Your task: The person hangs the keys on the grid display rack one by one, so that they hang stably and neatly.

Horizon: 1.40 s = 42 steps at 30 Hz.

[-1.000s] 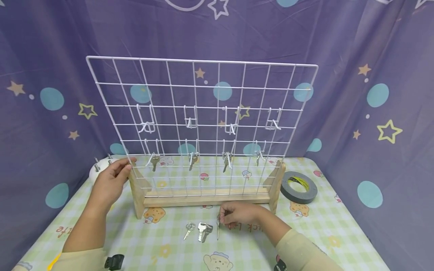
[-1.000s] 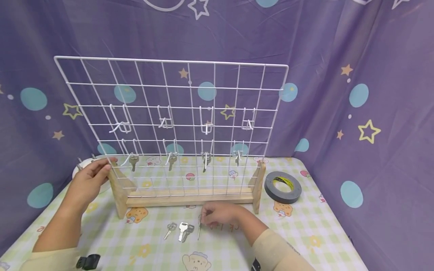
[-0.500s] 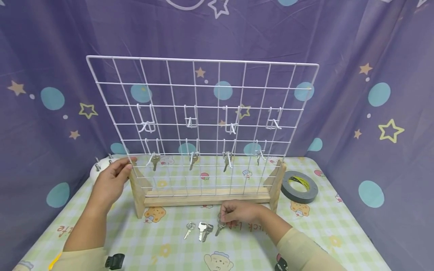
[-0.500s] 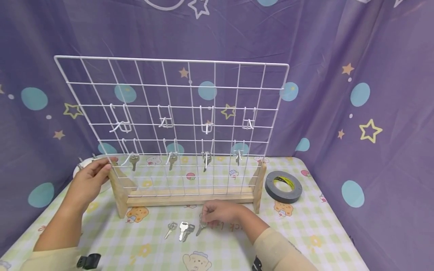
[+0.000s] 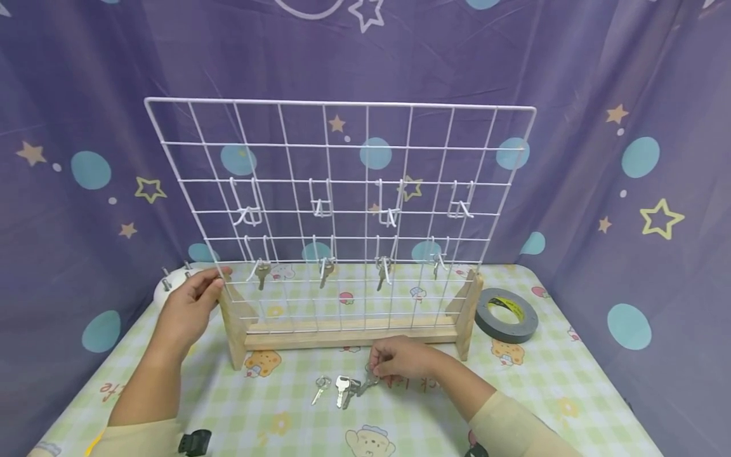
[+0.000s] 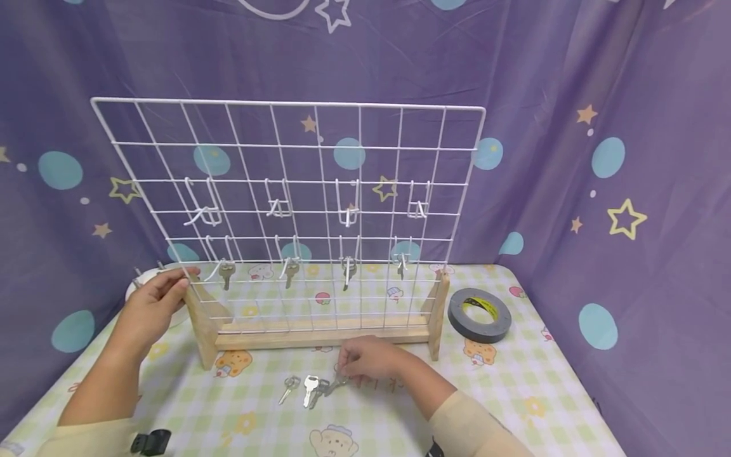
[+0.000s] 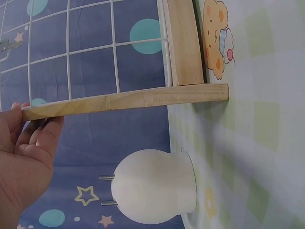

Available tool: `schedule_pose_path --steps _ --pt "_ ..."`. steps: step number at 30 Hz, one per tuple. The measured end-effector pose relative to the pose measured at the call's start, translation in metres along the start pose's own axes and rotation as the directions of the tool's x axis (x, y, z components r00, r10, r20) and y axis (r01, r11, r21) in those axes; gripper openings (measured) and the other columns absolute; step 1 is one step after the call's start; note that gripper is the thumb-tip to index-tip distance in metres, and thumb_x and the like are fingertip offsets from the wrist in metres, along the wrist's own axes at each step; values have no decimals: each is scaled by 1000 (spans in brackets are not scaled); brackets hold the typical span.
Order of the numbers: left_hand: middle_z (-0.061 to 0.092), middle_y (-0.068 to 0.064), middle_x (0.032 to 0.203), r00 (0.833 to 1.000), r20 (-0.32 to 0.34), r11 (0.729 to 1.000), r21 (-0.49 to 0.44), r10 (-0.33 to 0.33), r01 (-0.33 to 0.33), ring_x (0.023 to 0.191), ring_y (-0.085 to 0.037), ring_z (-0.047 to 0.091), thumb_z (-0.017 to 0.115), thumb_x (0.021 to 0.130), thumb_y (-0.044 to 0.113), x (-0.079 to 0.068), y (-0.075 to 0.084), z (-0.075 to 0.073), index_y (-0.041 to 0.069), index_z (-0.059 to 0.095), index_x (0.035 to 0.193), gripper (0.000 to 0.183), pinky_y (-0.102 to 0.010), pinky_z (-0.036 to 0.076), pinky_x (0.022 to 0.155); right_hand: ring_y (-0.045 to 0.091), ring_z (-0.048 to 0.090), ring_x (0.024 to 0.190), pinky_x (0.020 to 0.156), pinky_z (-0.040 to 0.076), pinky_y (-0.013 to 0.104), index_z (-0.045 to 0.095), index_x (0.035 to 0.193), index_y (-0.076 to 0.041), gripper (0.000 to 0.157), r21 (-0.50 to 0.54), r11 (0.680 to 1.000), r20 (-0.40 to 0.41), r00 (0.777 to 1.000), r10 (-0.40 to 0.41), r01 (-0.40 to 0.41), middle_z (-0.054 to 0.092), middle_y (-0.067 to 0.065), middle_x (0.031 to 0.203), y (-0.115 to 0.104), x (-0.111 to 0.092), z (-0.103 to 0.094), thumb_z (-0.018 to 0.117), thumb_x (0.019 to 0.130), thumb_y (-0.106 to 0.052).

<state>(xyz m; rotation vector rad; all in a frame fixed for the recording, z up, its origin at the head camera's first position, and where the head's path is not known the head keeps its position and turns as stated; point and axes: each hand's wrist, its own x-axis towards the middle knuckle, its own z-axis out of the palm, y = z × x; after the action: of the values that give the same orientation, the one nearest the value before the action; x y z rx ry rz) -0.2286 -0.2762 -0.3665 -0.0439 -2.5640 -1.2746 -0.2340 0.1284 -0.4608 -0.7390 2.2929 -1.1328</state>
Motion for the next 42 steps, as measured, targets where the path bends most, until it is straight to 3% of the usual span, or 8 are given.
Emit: schedule_pose_path --steps 4,11,20,24,29,33,36,42 --pt "56 -12 141 1000 -8 1000 8 2 -2 108 8 52 41 104 46 -1 1 0 14 50 144 52 -11 53 87 17 68 71 63 57 25 67 94 -17 3 -95 994 -38 998 -50 47 70 -1 82 -5 -4 -3 67 93 -20" --pt "56 -14 140 1000 -9 1000 -6 -2 2 106 11 51 41 104 45 -2 1 0 14 50 144 51 -10 53 87 1 59 83 75 53 22 65 95 -28 1 -275 954 -141 977 -162 118 64 -19 87 -18 -15 -9 65 95 -27" --pt "57 -14 138 1000 -12 1000 -15 -6 6 105 12 51 42 104 44 -1 2 2 15 52 143 49 -11 52 89 2 60 93 77 54 23 65 100 -31 11 -206 965 -247 945 -213 163 66 -20 97 -38 -37 -12 59 98 -40" --pt "57 -14 138 1000 -14 1000 -14 -3 2 105 11 51 42 104 44 -1 3 3 15 52 142 49 -11 52 89 6 62 94 80 56 27 66 101 -32 12 -144 966 -321 914 -249 213 67 -18 102 -46 -49 -13 59 98 -41" --pt "57 -14 139 1000 -15 1000 -18 0 -1 106 11 52 42 104 43 -1 3 3 14 52 142 49 -10 52 88 12 64 90 77 58 29 68 103 -25 9 -27 949 -412 862 -296 313 69 -7 104 -55 -62 -15 61 98 -30" --pt "57 -15 139 1000 -16 1000 -20 2 -2 105 12 51 42 104 43 -1 4 3 14 52 142 49 -9 51 87 14 61 86 74 58 28 67 105 -14 10 76 894 -455 813 -363 441 67 4 103 -60 -71 -18 59 99 -14" --pt "57 -15 139 1000 -19 1000 -19 3 -4 104 13 51 42 104 43 -2 4 3 14 52 142 49 -8 51 87 14 59 84 73 57 27 64 106 -5 11 143 838 -479 778 -407 527 65 4 102 -62 -77 -21 56 99 -4" --pt "57 -15 139 1000 -27 1000 -24 11 -11 104 14 50 43 104 42 -2 1 2 13 52 142 49 -6 50 86 18 58 81 72 57 28 60 105 4 10 211 783 -564 728 -391 585 64 -2 96 -63 -86 -31 54 98 1"
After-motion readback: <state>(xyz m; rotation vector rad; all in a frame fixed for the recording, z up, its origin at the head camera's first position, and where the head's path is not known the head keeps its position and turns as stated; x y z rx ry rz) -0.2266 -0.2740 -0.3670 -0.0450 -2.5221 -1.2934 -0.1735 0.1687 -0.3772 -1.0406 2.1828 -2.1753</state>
